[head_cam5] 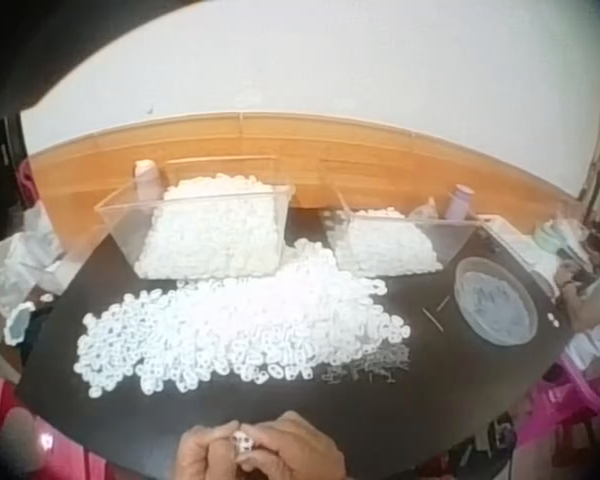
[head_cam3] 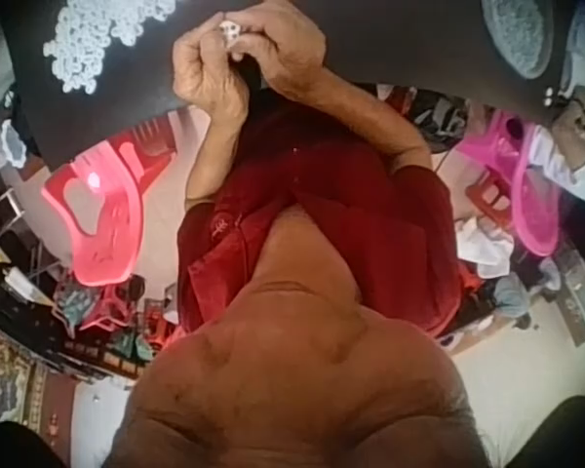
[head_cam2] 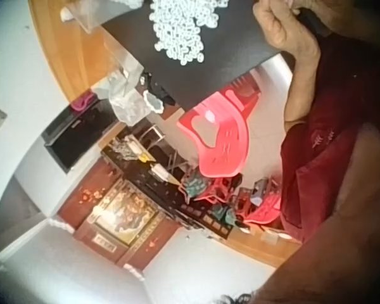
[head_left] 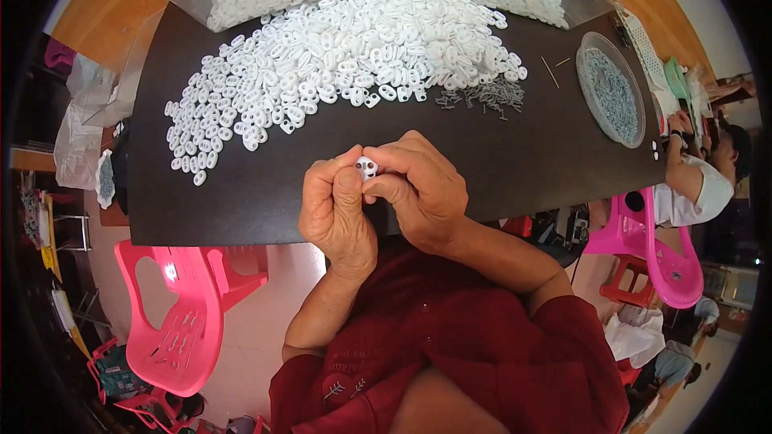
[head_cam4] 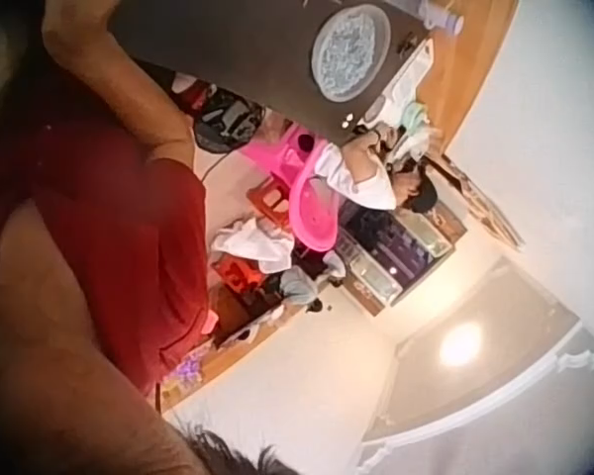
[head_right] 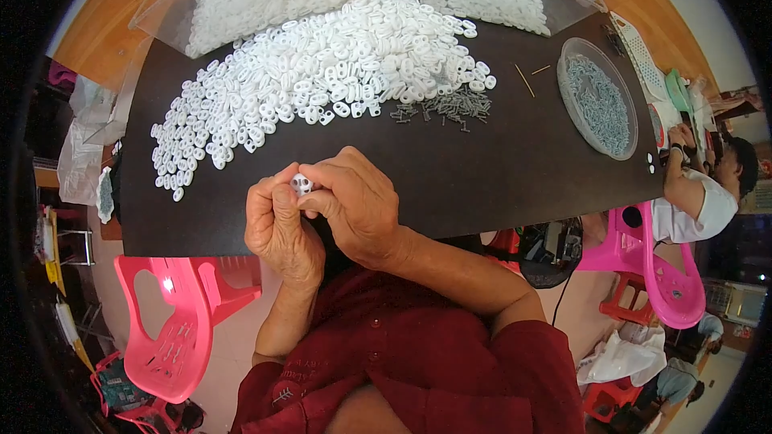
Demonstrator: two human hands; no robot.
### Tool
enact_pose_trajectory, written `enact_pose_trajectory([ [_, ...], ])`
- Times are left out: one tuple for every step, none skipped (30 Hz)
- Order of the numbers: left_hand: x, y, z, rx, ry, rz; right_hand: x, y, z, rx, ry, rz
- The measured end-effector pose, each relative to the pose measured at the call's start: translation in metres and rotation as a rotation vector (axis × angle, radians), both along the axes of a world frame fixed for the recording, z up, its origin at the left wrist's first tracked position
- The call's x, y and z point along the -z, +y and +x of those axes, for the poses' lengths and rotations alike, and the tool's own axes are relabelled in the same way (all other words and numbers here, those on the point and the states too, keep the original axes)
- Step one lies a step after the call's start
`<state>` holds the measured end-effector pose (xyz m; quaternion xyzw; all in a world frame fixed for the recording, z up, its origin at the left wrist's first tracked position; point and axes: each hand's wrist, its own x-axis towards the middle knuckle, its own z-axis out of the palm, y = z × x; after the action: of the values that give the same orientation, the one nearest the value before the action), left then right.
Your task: The person is manually inserting small metal pins into white plastic components while sitting at an assembly table.
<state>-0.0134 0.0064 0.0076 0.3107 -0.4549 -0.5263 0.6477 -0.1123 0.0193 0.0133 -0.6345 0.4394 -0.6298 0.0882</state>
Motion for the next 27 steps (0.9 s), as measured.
enact_pose_trajectory([
  [0.000, 0.001, 0.000, 0.000, 0.000, 0.000, 0.000, -0.001, 0.001, 0.000, 0.000, 0.000],
  [0.000, 0.001, -0.001, -0.028, -0.028, -0.028, 0.000, -0.001, 0.001, 0.013, 0.025, -0.030],
  [0.001, 0.002, -0.001, -0.055, -0.055, -0.056, 0.001, -0.002, 0.001, 0.026, 0.050, -0.059],
  [0.001, 0.002, -0.001, -0.054, -0.055, -0.056, 0.001, -0.002, 0.001, 0.027, 0.051, -0.058],
  [0.002, 0.002, 0.000, -0.076, -0.098, -0.069, 0.001, -0.003, 0.001, 0.037, 0.091, -0.082],
  [0.002, 0.002, 0.000, -0.098, -0.140, -0.082, 0.001, -0.003, 0.001, 0.046, 0.131, -0.107],
  [0.001, 0.003, 0.001, -0.098, -0.140, -0.083, 0.000, -0.003, 0.001, 0.046, 0.131, -0.107],
  [0.000, 0.003, 0.003, -0.064, -0.096, -0.057, -0.001, -0.002, 0.001, 0.057, 0.148, -0.106],
  [-0.002, 0.003, 0.004, -0.030, -0.052, -0.031, -0.003, -0.002, 0.001, 0.067, 0.164, -0.105],
  [-0.004, 0.003, 0.004, -0.030, -0.052, -0.032, -0.005, -0.003, 0.001, 0.066, 0.164, -0.106],
  [-0.006, 0.003, 0.006, 0.011, -0.020, -0.018, -0.008, -0.003, 0.001, 0.057, 0.132, -0.069],
  [-0.007, 0.003, 0.007, 0.052, 0.011, -0.003, -0.009, -0.003, 0.001, 0.047, 0.099, -0.032],
  [-0.007, 0.003, 0.008, 0.050, 0.010, -0.005, -0.009, -0.003, 0.002, 0.046, 0.098, -0.033],
  [-0.006, 0.002, 0.009, 0.051, 0.003, -0.029, -0.010, -0.003, 0.003, 0.052, 0.094, -0.038],
  [-0.005, 0.002, 0.009, 0.052, -0.005, -0.053, -0.011, -0.003, 0.004, 0.057, 0.090, -0.043],
  [-0.004, 0.002, 0.008, 0.051, -0.004, -0.056, -0.009, -0.003, 0.005, 0.056, 0.091, -0.046],
  [-0.003, 0.002, 0.008, -0.018, -0.107, -0.137, -0.005, -0.002, 0.007, 0.052, 0.067, -0.040],
  [-0.002, 0.002, 0.007, -0.086, -0.209, -0.218, -0.003, -0.002, 0.008, 0.048, 0.043, -0.033],
  [-0.002, 0.003, 0.006, -0.087, -0.209, -0.219, -0.003, -0.002, 0.009, 0.047, 0.044, -0.034],
  [-0.002, 0.005, 0.005, -0.092, -0.211, -0.196, -0.003, -0.001, 0.010, 0.053, 0.048, -0.032],
  [-0.003, 0.007, 0.005, -0.097, -0.213, -0.173, -0.003, 0.000, 0.010, 0.059, 0.052, -0.031],
  [-0.003, 0.007, 0.004, -0.098, -0.212, -0.174, -0.004, 0.000, 0.010, 0.058, 0.052, -0.031],
  [-0.003, 0.007, 0.002, -0.123, -0.185, -0.207, -0.005, 0.000, 0.010, 0.057, 0.068, -0.046],
  [-0.003, 0.007, 0.001, -0.148, -0.157, -0.241, -0.006, 0.001, 0.010, 0.055, 0.085, -0.061],
  [-0.003, 0.007, 0.000, -0.150, -0.156, -0.243, -0.007, 0.001, 0.010, 0.053, 0.085, -0.063],
  [-0.002, 0.007, -0.001, -0.163, -0.165, -0.239, -0.007, 0.000, 0.010, 0.052, 0.095, -0.071],
  [-0.002, 0.007, -0.001, -0.175, -0.174, -0.236, -0.007, 0.000, 0.009, 0.051, 0.105, -0.080],
])
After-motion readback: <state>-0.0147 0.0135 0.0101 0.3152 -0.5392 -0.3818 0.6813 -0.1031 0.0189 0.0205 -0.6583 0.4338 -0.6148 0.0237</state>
